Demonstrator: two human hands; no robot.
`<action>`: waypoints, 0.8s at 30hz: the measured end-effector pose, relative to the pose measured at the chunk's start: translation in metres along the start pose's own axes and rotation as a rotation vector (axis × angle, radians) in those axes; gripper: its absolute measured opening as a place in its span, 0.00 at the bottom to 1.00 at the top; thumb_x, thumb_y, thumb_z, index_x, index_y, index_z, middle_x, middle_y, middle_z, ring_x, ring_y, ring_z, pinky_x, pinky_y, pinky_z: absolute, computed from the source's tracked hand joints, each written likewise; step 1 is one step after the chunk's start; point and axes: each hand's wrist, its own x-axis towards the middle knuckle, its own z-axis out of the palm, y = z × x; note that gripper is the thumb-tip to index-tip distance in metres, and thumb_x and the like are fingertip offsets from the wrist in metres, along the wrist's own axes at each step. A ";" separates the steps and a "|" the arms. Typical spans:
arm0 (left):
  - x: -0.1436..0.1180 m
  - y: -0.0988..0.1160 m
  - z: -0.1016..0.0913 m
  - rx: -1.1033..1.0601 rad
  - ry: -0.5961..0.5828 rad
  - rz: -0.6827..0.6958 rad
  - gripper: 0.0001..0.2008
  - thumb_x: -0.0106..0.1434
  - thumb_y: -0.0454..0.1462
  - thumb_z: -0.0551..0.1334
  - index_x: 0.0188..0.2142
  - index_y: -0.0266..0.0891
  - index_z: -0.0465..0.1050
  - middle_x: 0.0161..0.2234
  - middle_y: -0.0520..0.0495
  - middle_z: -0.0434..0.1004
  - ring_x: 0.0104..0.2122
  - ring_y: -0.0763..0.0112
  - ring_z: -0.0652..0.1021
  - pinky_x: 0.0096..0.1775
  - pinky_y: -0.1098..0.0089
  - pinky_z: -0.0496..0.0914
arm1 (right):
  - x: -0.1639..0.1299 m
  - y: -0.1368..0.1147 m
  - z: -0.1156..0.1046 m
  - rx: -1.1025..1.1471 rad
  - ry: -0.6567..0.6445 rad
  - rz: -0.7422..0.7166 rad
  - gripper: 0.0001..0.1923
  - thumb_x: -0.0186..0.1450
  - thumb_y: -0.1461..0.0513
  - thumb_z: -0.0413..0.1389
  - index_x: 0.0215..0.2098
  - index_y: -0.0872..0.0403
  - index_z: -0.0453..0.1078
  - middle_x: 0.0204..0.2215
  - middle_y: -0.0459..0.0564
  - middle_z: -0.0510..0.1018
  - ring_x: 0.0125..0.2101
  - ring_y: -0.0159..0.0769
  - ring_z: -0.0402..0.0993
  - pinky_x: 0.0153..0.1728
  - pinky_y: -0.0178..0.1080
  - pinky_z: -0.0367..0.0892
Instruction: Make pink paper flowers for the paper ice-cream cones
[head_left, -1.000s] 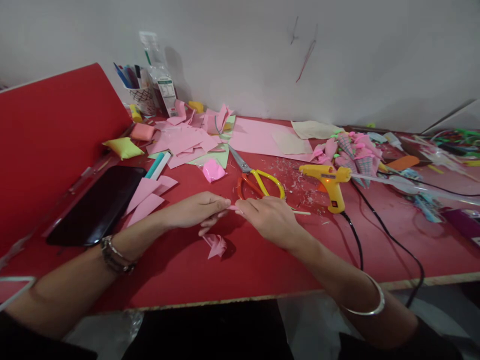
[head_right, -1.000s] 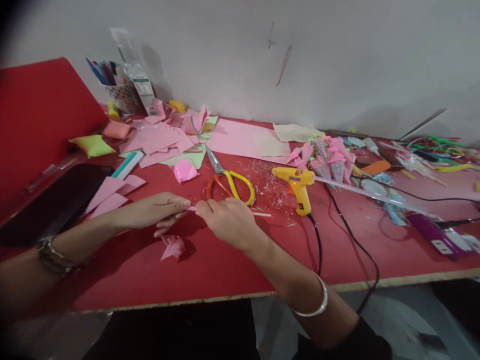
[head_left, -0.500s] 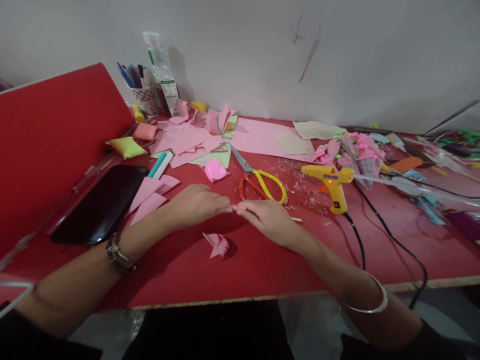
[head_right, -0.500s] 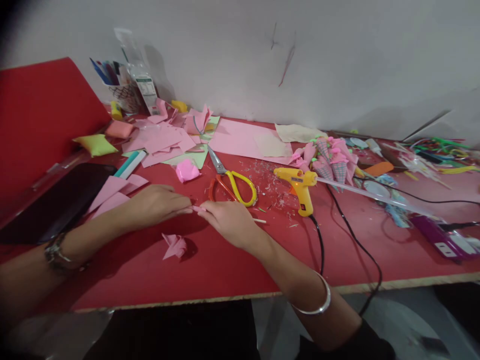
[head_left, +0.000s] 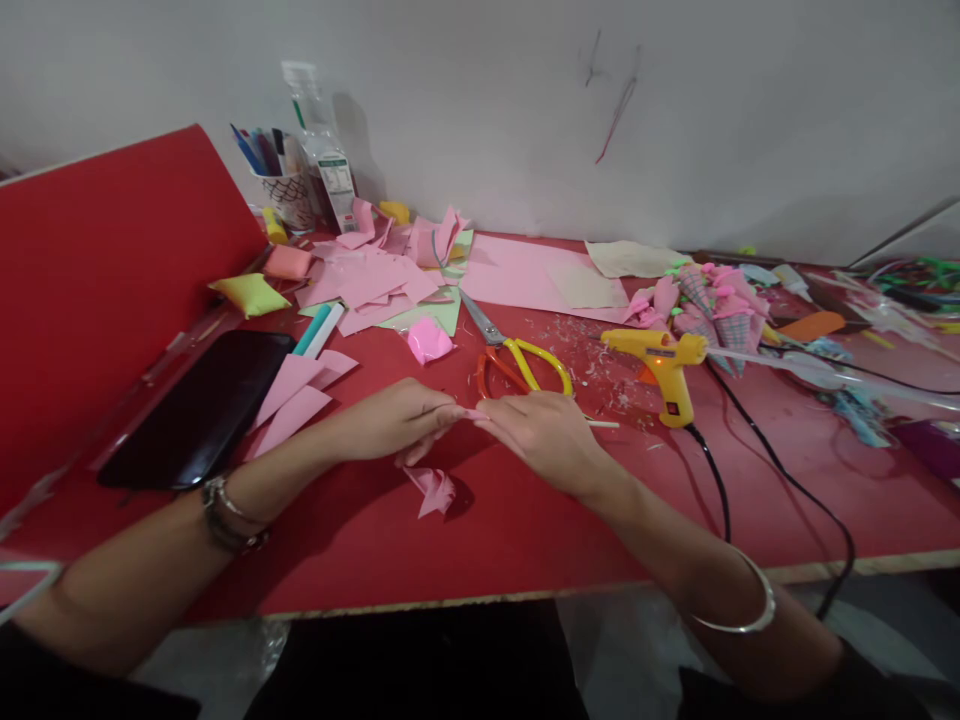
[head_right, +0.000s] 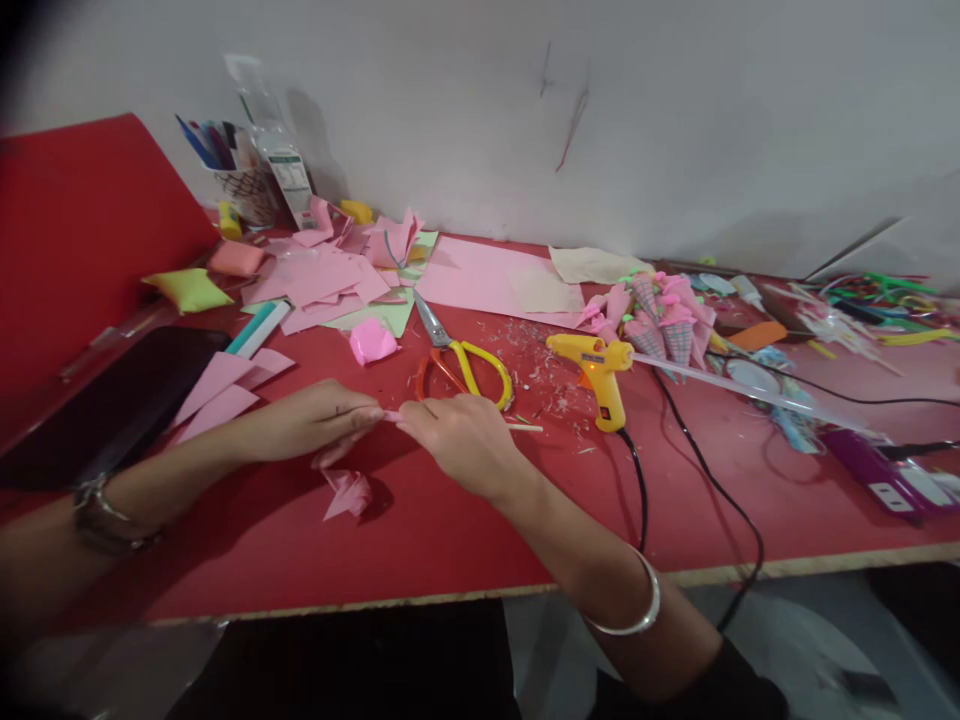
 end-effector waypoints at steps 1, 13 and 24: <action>0.000 0.000 0.000 -0.043 -0.012 -0.015 0.22 0.64 0.40 0.43 0.15 0.37 0.56 0.09 0.56 0.62 0.13 0.81 0.66 0.23 0.79 0.63 | 0.000 0.000 -0.001 -0.019 0.031 -0.015 0.22 0.67 0.57 0.36 0.28 0.55 0.69 0.19 0.46 0.74 0.19 0.28 0.66 0.21 0.35 0.46; -0.002 0.003 -0.002 -0.380 -0.132 -0.133 0.19 0.64 0.40 0.43 0.18 0.39 0.54 0.05 0.61 0.56 0.08 0.81 0.60 0.18 0.79 0.59 | -0.001 -0.003 -0.003 -0.170 0.264 -0.135 0.13 0.64 0.66 0.44 0.28 0.57 0.69 0.15 0.43 0.68 0.17 0.27 0.61 0.22 0.35 0.47; 0.000 -0.001 -0.002 -0.377 -0.102 -0.141 0.18 0.63 0.41 0.46 0.18 0.38 0.55 0.06 0.60 0.58 0.10 0.82 0.62 0.21 0.79 0.61 | -0.001 -0.002 -0.001 -0.194 0.309 -0.131 0.11 0.63 0.66 0.46 0.28 0.57 0.69 0.14 0.42 0.67 0.16 0.27 0.60 0.21 0.34 0.48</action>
